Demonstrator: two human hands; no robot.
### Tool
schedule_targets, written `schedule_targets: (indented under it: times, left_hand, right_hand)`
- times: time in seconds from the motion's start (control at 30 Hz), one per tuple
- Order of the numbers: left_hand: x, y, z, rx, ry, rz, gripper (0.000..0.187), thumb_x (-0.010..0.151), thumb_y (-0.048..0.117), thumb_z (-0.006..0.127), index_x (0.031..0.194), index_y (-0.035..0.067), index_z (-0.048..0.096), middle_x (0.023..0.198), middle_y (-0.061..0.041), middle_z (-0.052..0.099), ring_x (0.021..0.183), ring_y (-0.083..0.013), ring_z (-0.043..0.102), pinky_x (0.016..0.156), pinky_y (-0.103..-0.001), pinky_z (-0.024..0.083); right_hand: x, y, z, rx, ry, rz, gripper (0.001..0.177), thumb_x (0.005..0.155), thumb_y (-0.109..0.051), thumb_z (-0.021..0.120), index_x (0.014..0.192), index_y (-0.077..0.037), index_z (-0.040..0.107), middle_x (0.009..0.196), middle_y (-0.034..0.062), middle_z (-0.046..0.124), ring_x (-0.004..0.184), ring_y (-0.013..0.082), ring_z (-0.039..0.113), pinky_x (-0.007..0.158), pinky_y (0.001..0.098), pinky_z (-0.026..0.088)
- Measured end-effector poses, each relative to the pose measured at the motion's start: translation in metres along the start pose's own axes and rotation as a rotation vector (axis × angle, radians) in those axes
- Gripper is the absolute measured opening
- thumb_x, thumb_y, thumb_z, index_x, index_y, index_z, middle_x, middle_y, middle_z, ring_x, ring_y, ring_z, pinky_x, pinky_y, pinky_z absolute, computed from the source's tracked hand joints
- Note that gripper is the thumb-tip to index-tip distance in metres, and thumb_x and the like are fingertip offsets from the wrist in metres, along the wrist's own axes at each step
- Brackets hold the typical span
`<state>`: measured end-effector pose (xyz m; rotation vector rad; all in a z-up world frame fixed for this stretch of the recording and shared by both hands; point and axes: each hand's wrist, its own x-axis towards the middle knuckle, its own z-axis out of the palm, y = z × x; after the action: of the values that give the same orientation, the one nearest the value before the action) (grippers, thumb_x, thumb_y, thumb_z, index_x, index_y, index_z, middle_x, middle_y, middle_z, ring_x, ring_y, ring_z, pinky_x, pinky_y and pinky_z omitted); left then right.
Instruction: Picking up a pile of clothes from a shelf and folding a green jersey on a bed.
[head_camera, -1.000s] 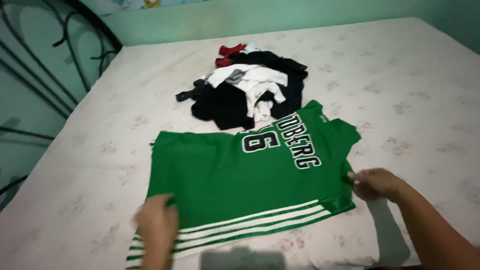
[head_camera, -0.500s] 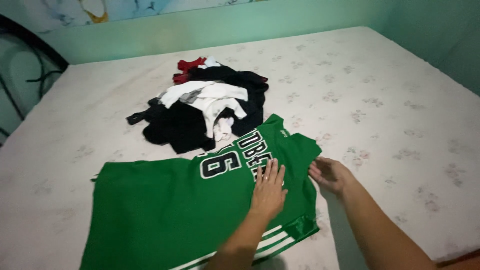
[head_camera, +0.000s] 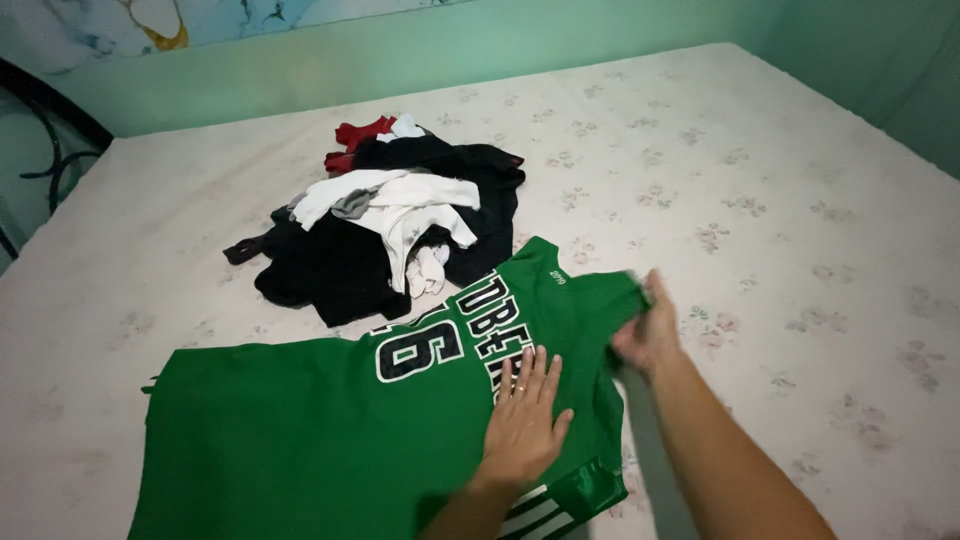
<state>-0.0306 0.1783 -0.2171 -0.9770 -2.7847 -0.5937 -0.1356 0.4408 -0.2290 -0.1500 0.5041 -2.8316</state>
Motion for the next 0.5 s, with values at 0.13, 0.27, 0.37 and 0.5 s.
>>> schedule_targets:
  times: [0.13, 0.27, 0.37, 0.5]
  left_hand:
    - [-0.001, 0.003, -0.007, -0.046, -0.002, 0.069, 0.072, 0.102, 0.043, 0.050, 0.162, 0.010, 0.028, 0.168, -0.022, 0.022, 0.157, -0.0366, 0.013, 0.124, -0.058, 0.001]
    - [0.007, 0.010, -0.014, -0.032, -0.150, 0.076, 0.064, 0.101, 0.053, 0.044, 0.159, 0.028, 0.034, 0.167, -0.022, 0.018, 0.155, -0.0382, 0.010, 0.117, -0.070, -0.007]
    - [0.005, 0.003, 0.000, -0.039, -0.160, 0.071, 0.066, 0.100, 0.060, 0.041, 0.159, 0.029, 0.037, 0.168, -0.022, 0.018, 0.156, -0.0397, 0.010, 0.117, -0.072, -0.008]
    - [0.006, -0.004, 0.010, -0.010, -0.062, 0.132, 0.068, 0.102, 0.061, 0.040, 0.160, 0.027, 0.039, 0.168, -0.023, 0.020, 0.157, -0.0401, 0.012, 0.118, -0.072, -0.007]
  right_hand:
    - [-0.025, -0.024, 0.071, -0.482, 0.723, -0.248, 0.084, 0.093, -0.067, 0.046, 0.149, -0.004, 0.046, 0.152, 0.0221, 0.050, 0.138, 0.0377, 0.048, 0.117, 0.0523, 0.032]
    - [-0.029, -0.038, 0.042, -0.702, 0.818, -0.168, 0.086, 0.096, -0.066, 0.045, 0.152, -0.001, 0.046, 0.156, 0.0238, 0.046, 0.143, 0.0382, 0.042, 0.121, 0.0522, 0.028]
    - [-0.031, -0.029, 0.037, -0.781, 0.845, -0.157, 0.079, 0.095, -0.062, 0.051, 0.149, -0.005, 0.047, 0.156, 0.0195, 0.047, 0.143, 0.0356, 0.042, 0.120, 0.0492, 0.031]
    - [-0.042, -0.027, 0.064, -0.905, 1.005, -0.032, 0.069, 0.097, -0.050, 0.059, 0.144, 0.000, 0.049, 0.148, 0.0283, 0.051, 0.134, 0.0379, 0.052, 0.113, 0.0545, 0.040]
